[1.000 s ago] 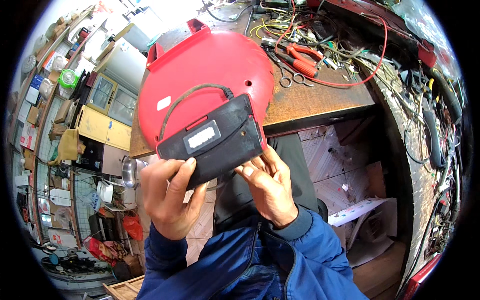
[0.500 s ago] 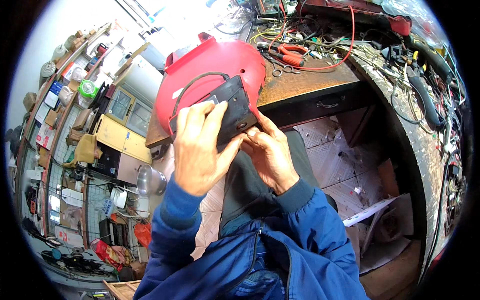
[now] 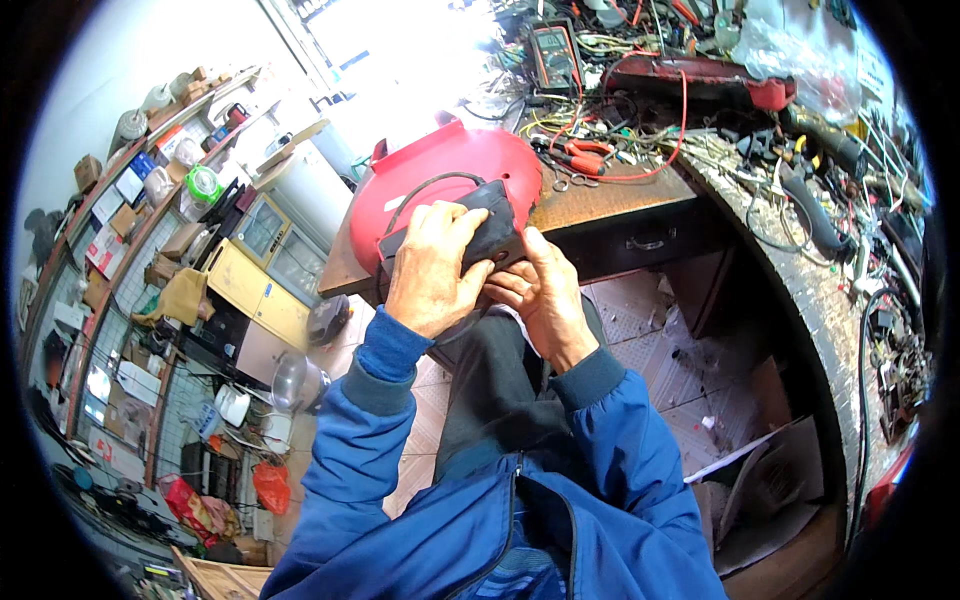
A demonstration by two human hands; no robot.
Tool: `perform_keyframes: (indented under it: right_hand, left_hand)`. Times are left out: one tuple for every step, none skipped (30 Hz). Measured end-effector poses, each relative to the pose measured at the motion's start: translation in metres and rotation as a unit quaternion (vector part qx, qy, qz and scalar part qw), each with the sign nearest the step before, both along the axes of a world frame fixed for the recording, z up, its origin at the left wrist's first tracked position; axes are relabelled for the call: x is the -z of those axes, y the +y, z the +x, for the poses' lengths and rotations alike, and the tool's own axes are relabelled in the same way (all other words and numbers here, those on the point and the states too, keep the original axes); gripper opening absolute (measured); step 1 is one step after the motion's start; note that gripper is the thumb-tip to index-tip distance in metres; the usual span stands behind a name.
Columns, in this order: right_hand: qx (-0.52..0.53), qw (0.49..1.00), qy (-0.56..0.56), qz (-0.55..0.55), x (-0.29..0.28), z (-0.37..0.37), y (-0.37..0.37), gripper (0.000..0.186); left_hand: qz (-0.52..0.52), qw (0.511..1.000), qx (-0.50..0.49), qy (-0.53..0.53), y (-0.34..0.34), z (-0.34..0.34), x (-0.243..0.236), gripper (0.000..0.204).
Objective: The person works on a red portable grill, first manipulating wires on its underside and then opening the control box. They use a screwdriver to adjust internal components and a multimeter to test electrical connections within the grill's wiring harness.
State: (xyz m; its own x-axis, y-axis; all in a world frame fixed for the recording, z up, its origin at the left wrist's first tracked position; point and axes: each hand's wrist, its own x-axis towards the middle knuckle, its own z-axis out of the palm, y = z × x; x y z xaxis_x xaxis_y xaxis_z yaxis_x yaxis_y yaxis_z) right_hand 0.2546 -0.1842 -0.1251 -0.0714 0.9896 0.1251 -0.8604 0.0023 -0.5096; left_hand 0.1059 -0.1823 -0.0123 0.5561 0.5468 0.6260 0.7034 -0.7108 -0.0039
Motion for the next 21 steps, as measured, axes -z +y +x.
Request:
perform_keyframes:
  right_hand:
    - [0.012, 0.999, -0.034, -0.005, -0.009, 0.001, 0.0, 0.097]
    - [0.024, 0.998, -0.059, -0.02, -0.021, 0.005, 0.001, 0.102]
    - [0.038, 0.995, -0.093, -0.023, -0.026, 0.007, 0.006, 0.106]
    - [0.051, 0.99, -0.127, -0.026, -0.029, 0.009, 0.011, 0.11]
    - [0.051, 0.984, -0.167, -0.023, -0.027, 0.01, 0.017, 0.109]
    - [0.059, 0.982, -0.179, -0.028, -0.027, 0.011, 0.018, 0.107]
    - [0.066, 0.979, -0.191, -0.033, -0.028, 0.01, 0.019, 0.106]
    - [0.079, 0.974, -0.21, -0.037, -0.028, 0.012, 0.02, 0.104]
    - [0.093, 0.971, -0.214, -0.041, -0.028, 0.009, 0.018, 0.1]
    - [0.101, 0.969, -0.222, -0.034, -0.03, 0.009, 0.017, 0.095]
    - [0.103, 0.966, -0.234, -0.035, -0.035, 0.008, 0.013, 0.093]
    - [0.099, 0.964, -0.243, -0.036, -0.039, 0.004, 0.008, 0.091]
    - [0.092, 0.963, -0.251, -0.027, -0.036, 0.003, 0.011, 0.088]
    - [0.096, 0.958, -0.268, -0.038, -0.037, 0.008, 0.009, 0.082]
    - [0.089, 0.953, -0.287, -0.039, -0.037, 0.009, 0.008, 0.078]
    - [0.084, 0.948, -0.305, -0.041, -0.037, 0.011, 0.007, 0.074]
    - [0.089, 0.94, -0.326, -0.045, -0.041, 0.013, 0.006, 0.069]
    - [0.1, 0.929, -0.355, -0.036, -0.043, 0.018, 0.003, 0.069]
    - [0.199, 0.866, -0.459, 0.001, -0.034, 0.027, 0.014, 0.068]
    - [0.294, 0.783, -0.547, 0.04, -0.027, 0.033, 0.024, 0.068]
    - [0.337, 0.728, -0.594, 0.059, -0.054, 0.024, 0.003, 0.066]
  left_hand:
    - [-0.009, 1.0, -0.001, -0.002, -0.001, -0.003, 0.0, 0.057]
    - [-0.009, 1.0, 0.007, -0.006, -0.001, -0.003, 0.0, 0.057]
    - [-0.008, 1.0, 0.013, -0.011, -0.001, -0.002, -0.001, 0.058]
    - [-0.007, 1.0, 0.017, -0.015, -0.001, -0.003, -0.002, 0.059]
    - [-0.023, 1.0, 0.014, -0.01, -0.003, -0.006, -0.002, 0.058]
    - [-0.031, 0.999, 0.019, -0.027, -0.006, -0.009, -0.002, 0.057]
    - [-0.038, 0.998, 0.023, -0.045, -0.009, -0.013, -0.003, 0.057]
    - [-0.044, 0.996, 0.033, -0.069, -0.009, -0.015, 0.0, 0.057]
    - [-0.003, 0.994, 0.034, -0.106, -0.014, -0.024, 0.0, 0.058]
    - [0.057, 0.984, -0.006, -0.166, -0.027, -0.029, -0.003, 0.049]
    - [0.046, 0.957, -0.019, -0.286, -0.027, -0.044, 0.013, 0.043]
    - [0.036, 0.915, -0.036, -0.4, -0.03, -0.061, 0.027, 0.037]
    - [0.002, 0.886, -0.051, -0.462, -0.04, -0.073, 0.036, 0.034]
    - [-0.039, 0.847, -0.057, -0.527, -0.044, -0.078, 0.049, 0.031]
    - [-0.068, 0.834, -0.035, -0.546, -0.041, -0.087, 0.067, 0.033]
    - [-0.097, 0.847, -0.039, -0.521, -0.041, -0.089, 0.078, 0.034]
    - [-0.143, 0.816, -0.005, -0.56, -0.04, -0.086, 0.086, 0.034]
    - [-0.191, 0.78, 0.032, -0.595, -0.039, -0.08, 0.094, 0.034]
    - [-0.274, 0.705, 0.047, -0.652, -0.042, -0.074, 0.093, 0.038]
    - [-0.319, 0.655, 0.082, -0.68, -0.036, -0.072, 0.105, 0.044]
    - [-0.328, 0.604, 0.128, -0.715, -0.029, -0.076, 0.113, 0.043]
